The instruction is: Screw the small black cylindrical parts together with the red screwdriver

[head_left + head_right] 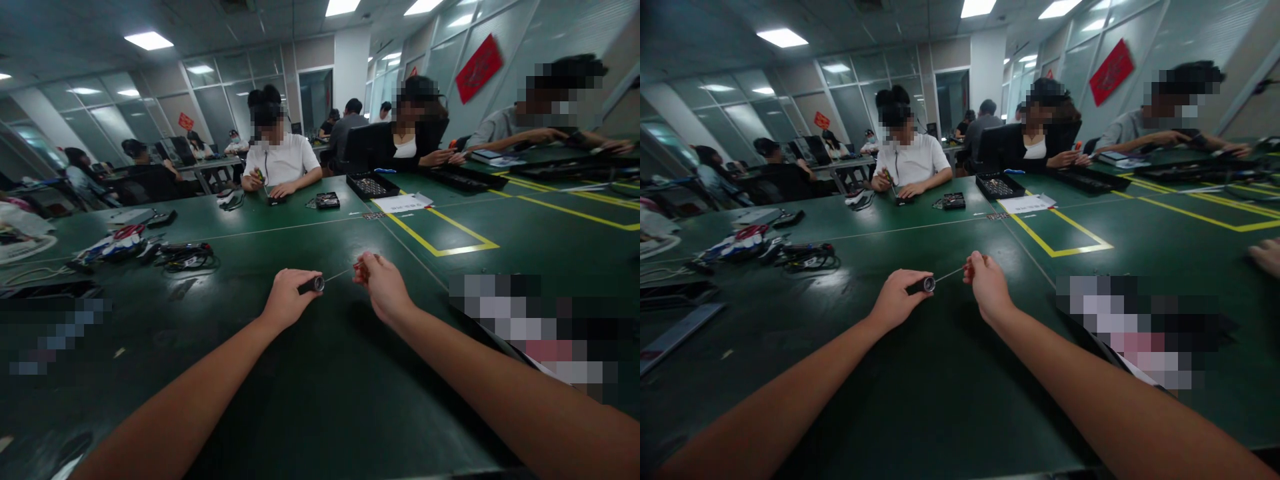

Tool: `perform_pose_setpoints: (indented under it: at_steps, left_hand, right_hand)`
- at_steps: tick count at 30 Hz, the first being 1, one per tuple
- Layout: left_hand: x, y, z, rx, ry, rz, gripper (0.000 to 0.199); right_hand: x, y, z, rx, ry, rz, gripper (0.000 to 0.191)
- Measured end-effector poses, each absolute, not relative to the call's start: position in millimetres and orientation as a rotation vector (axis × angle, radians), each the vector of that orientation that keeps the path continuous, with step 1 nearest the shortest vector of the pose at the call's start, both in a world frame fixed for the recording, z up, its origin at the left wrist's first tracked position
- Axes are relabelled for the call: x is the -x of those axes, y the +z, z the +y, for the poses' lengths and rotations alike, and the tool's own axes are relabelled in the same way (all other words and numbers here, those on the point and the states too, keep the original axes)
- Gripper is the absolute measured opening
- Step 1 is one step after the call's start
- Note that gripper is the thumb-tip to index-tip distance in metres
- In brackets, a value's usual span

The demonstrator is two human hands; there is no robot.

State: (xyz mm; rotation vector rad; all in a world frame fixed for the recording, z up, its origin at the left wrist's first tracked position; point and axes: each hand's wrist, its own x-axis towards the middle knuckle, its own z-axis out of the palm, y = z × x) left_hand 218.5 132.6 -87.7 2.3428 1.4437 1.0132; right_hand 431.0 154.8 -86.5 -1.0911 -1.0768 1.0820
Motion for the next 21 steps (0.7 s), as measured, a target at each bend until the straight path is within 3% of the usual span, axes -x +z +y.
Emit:
perform_pose_setpoints:
  at_steps: [13, 21]
  left_hand:
    - [-217.5, -88.0, 132.9, -2.316, 1.008, 1.485, 0.039]
    - [-217.1, -91.1, 134.8, -2.329, 1.052, 1.466, 0.04]
  right_hand:
    - [-426.5, -65.2, 132.6, 1.077, 0.863, -1.383, 0.033]
    - [-429.7, -54.0, 123.8, 1.348, 0.453, -1.668, 0.063]
